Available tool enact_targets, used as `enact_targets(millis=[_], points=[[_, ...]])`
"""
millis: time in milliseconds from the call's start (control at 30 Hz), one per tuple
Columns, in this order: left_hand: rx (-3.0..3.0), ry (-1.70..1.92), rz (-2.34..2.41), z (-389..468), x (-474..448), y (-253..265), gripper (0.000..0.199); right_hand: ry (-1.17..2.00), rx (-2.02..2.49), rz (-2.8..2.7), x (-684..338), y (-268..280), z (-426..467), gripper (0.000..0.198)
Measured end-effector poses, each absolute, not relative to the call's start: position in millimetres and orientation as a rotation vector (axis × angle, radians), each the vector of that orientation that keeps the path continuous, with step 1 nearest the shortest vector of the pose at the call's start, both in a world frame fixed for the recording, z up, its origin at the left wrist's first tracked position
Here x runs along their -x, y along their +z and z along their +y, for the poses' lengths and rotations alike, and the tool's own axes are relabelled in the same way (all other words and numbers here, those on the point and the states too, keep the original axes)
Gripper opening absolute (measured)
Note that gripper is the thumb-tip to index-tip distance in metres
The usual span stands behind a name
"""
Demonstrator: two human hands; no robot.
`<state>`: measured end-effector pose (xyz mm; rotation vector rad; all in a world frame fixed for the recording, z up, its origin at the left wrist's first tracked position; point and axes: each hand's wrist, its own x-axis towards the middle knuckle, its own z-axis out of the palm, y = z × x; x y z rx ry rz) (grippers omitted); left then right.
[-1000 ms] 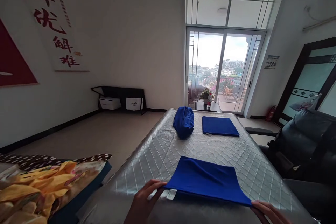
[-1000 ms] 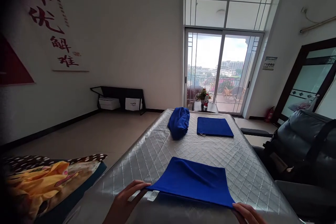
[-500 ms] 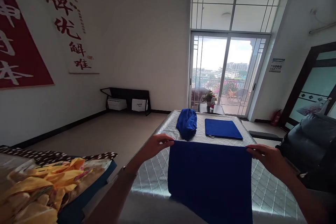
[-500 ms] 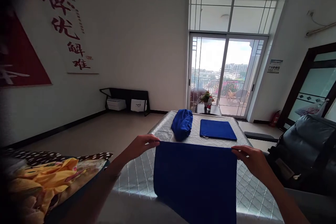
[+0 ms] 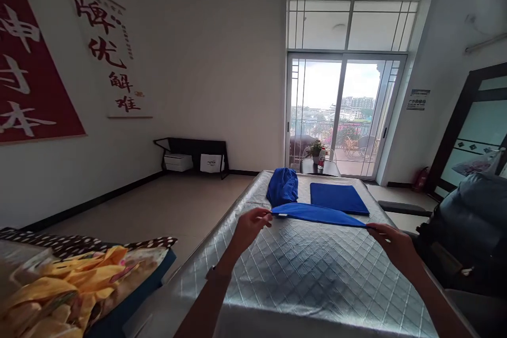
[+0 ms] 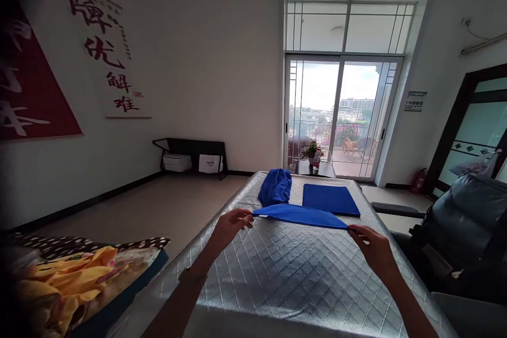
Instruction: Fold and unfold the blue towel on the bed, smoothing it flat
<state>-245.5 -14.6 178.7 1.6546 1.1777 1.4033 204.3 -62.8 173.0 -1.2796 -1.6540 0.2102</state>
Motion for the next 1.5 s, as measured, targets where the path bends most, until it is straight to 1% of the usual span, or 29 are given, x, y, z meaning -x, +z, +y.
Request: enact_targets(millis=[100, 167, 233, 333, 467, 700, 833, 1100, 1233, 1400, 1500], points=[[-1.639, 1.162, 1.328, -35, 236, 106, 0.045, 0.372, 1.318, -1.7, -206, 95, -73, 0.046], [-1.665, 1.007, 1.5, -43, 228, 68, 0.041, 0.467, 1.382, -1.735, -206, 52, -77, 0.047], [-1.707, 0.893, 1.626, -48, 222, 44, 0.031, 0.542, 1.442, -1.768, -208, 23, -81, 0.045], [-1.776, 0.82, 1.715, -53, 221, 33, 0.022, 0.572, 1.501, -1.792, -210, 2, -86, 0.04], [-1.79, 0.748, 1.816, -61, 226, 32, 0.017, 0.518, 1.545, -1.824, -210, -8, -92, 0.035], [-1.841, 0.717, 1.959, -79, 230, 27, 0.02, 0.473, 1.545, -1.885, -197, -13, -105, 0.032], [-1.944, 0.693, 2.041, -86, 231, 26, 0.023, 0.429, 1.53, -1.928, -191, -14, -107, 0.028], [-2.135, 0.639, 2.15, -98, 225, 21, 0.034, 0.324, 1.509, -1.959, -190, -16, -111, 0.025], [-2.151, 0.662, 2.141, -101, 227, 18, 0.036, 0.316, 1.556, -2.022, -188, -9, -116, 0.026], [-2.144, 0.704, 2.155, -104, 230, 15, 0.035, 0.225, 1.649, -2.131, -179, 6, -121, 0.027], [-2.145, 0.719, 2.162, -105, 230, 15, 0.035, 0.189, 1.688, -2.142, -170, 15, -119, 0.033]])
